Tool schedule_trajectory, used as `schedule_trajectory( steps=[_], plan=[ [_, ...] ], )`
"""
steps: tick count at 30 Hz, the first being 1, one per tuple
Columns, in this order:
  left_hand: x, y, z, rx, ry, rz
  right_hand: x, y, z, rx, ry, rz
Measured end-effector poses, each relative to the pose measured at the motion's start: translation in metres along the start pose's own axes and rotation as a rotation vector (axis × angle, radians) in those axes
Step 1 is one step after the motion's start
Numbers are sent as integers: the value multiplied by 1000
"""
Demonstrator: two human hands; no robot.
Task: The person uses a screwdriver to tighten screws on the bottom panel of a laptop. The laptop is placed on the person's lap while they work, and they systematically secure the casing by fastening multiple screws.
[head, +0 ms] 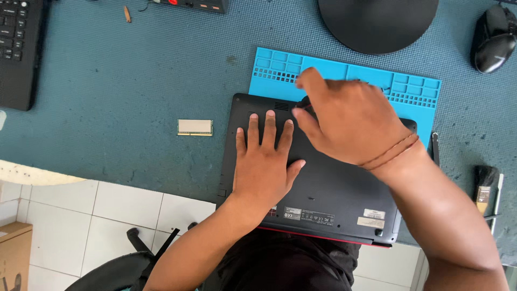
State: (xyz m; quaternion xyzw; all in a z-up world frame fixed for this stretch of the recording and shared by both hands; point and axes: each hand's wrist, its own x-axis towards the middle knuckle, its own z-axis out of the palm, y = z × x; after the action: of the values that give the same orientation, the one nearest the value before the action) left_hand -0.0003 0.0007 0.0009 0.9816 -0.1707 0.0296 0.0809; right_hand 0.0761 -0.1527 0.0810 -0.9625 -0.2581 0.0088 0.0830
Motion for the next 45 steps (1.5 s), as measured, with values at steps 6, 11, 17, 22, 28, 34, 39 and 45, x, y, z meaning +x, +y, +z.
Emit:
schedule_trajectory(
  steps=[6, 11, 17, 22, 28, 34, 39, 45],
  plan=[
    [0, 0, 0, 0, -20, -8, 0, 16, 21, -401, 124, 96],
    [-1, 0, 3, 13, -18, -7, 5, 4, -1, -39, -104, 51],
    [-1, 0, 3, -5, -10, -2, 4, 2, 8, -339, 42, 55],
    [-1, -1, 2, 13, -12, -6, 5, -1, 6, -110, -160, 24],
    [-1, -1, 3, 5, -19, -4, 7, -3, -1, -242, -68, 74],
    [-1, 1, 4, -4, -8, -6, -2, 0, 10, -482, -11, 73],
    [-1, 0, 3, 29, -15, -9, 4, -6, -9, -67, -220, 68],
    [-2, 0, 5, 21, -18, -9, 3, 4, 14, -460, 35, 91]
  ],
)
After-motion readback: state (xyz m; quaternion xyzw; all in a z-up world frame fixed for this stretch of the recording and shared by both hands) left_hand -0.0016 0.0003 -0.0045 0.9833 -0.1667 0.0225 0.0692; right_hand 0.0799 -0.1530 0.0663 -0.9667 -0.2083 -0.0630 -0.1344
